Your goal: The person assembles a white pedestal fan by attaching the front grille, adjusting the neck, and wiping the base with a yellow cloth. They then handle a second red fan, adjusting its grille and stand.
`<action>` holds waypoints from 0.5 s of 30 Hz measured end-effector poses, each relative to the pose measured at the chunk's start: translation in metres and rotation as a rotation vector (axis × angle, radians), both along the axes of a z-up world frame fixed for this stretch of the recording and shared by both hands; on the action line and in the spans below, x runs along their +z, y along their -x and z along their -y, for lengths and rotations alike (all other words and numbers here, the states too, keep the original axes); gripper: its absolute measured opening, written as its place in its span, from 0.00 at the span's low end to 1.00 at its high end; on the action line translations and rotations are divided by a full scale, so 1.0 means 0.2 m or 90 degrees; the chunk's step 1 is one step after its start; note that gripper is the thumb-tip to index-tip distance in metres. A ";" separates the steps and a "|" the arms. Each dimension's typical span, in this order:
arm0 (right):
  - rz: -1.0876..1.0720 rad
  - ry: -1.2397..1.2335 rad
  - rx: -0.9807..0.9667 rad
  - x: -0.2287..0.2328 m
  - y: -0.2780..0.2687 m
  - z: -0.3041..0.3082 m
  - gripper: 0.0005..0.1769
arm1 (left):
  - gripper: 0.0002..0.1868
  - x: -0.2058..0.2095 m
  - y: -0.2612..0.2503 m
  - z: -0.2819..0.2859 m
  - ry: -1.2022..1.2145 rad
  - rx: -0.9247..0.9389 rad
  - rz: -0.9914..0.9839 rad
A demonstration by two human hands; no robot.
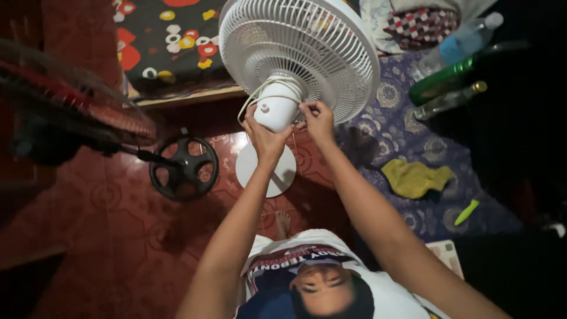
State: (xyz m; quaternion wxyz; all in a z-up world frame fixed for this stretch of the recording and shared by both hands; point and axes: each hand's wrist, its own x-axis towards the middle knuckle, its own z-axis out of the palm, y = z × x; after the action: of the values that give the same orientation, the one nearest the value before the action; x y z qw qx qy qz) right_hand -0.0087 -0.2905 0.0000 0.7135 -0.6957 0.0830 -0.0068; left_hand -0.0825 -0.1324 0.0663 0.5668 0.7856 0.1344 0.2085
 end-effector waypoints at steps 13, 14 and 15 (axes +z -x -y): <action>-0.006 -0.146 -0.004 -0.02 0.20 -0.18 0.13 | 0.51 -0.08 0.16 -0.14 0.066 0.012 0.104; 0.014 -0.151 -0.006 -0.02 0.23 -0.19 0.12 | 0.51 -0.07 0.20 -0.15 0.083 0.009 0.100; 0.022 -0.147 -0.013 -0.02 0.28 -0.20 0.12 | 0.51 -0.06 0.26 -0.16 0.100 0.006 0.090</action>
State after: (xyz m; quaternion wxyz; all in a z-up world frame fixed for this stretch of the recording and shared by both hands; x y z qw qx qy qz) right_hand -0.0650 -0.2498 -0.0033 0.7903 -0.6075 0.0780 -0.0163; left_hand -0.1344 -0.1001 0.0553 0.6336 0.7215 0.1141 0.2549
